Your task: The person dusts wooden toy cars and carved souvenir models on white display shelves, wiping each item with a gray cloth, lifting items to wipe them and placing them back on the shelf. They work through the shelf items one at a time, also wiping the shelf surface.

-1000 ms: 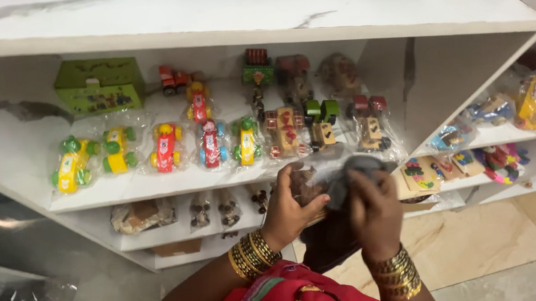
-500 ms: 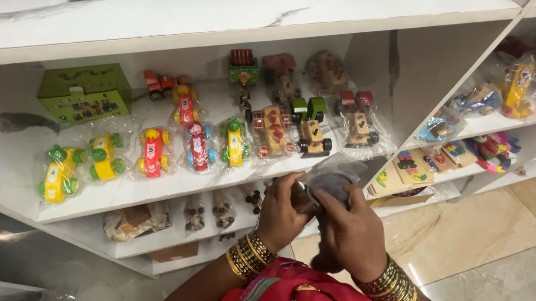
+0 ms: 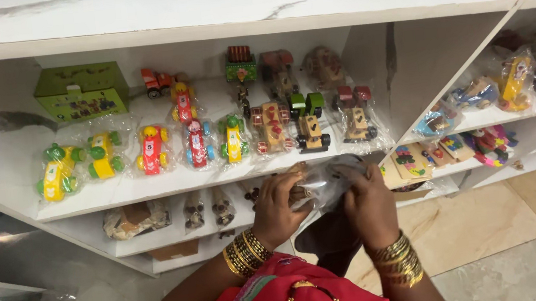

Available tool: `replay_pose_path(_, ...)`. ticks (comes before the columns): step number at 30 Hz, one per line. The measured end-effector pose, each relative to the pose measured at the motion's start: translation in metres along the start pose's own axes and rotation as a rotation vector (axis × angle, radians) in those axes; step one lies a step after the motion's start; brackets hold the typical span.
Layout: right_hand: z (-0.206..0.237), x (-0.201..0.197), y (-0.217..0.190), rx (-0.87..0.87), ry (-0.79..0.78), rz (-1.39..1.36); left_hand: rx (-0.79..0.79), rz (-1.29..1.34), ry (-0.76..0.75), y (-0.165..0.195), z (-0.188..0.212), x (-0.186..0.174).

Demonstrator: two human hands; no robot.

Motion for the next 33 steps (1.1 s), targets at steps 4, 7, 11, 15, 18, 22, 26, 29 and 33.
replay_pose_path(4,0.008,-0.006,-0.002,-0.225,0.156,-0.034,-0.109,0.11,-0.032,-0.005,0.001,0.0)
replay_pose_path(7,0.004,-0.005,0.029,-0.102,0.197,-0.107,-0.327,0.177,-0.087,-0.017,0.002,0.004)
replay_pose_path(11,-0.008,-0.005,0.068,0.042,0.282,-0.599,-0.657,0.861,0.035,-0.03,0.0,0.01)
replay_pose_path(15,0.002,-0.004,0.031,-0.281,0.366,-0.36,-0.7,0.953,0.012,-0.027,-0.004,0.02)
replay_pose_path(18,0.016,0.02,-0.004,-0.307,0.254,-0.041,-0.678,1.001,0.069,-0.023,-0.006,0.022)
replay_pose_path(22,0.05,0.031,-0.032,-0.516,0.232,-0.016,-0.685,0.916,0.166,-0.028,-0.005,0.012)
replay_pose_path(26,0.042,0.026,0.012,-0.342,0.409,-0.059,-0.631,0.942,0.143,-0.027,-0.012,0.001)
replay_pose_path(29,0.013,0.032,0.073,-0.011,0.232,-0.624,-0.63,0.979,0.098,-0.025,-0.019,-0.004)
replay_pose_path(33,-0.009,0.069,0.102,0.35,-0.218,-1.379,-0.576,1.099,0.099,-0.02,-0.028,-0.008)
Point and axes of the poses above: each hand's wrist, its own z-axis away from the middle knuckle, its own x-axis out of the palm, y = z × x, the point moved 7 cm from there along -z, towards the middle knuckle, and after that the axes turned 5 degrees about y, right-handed, at the moved point
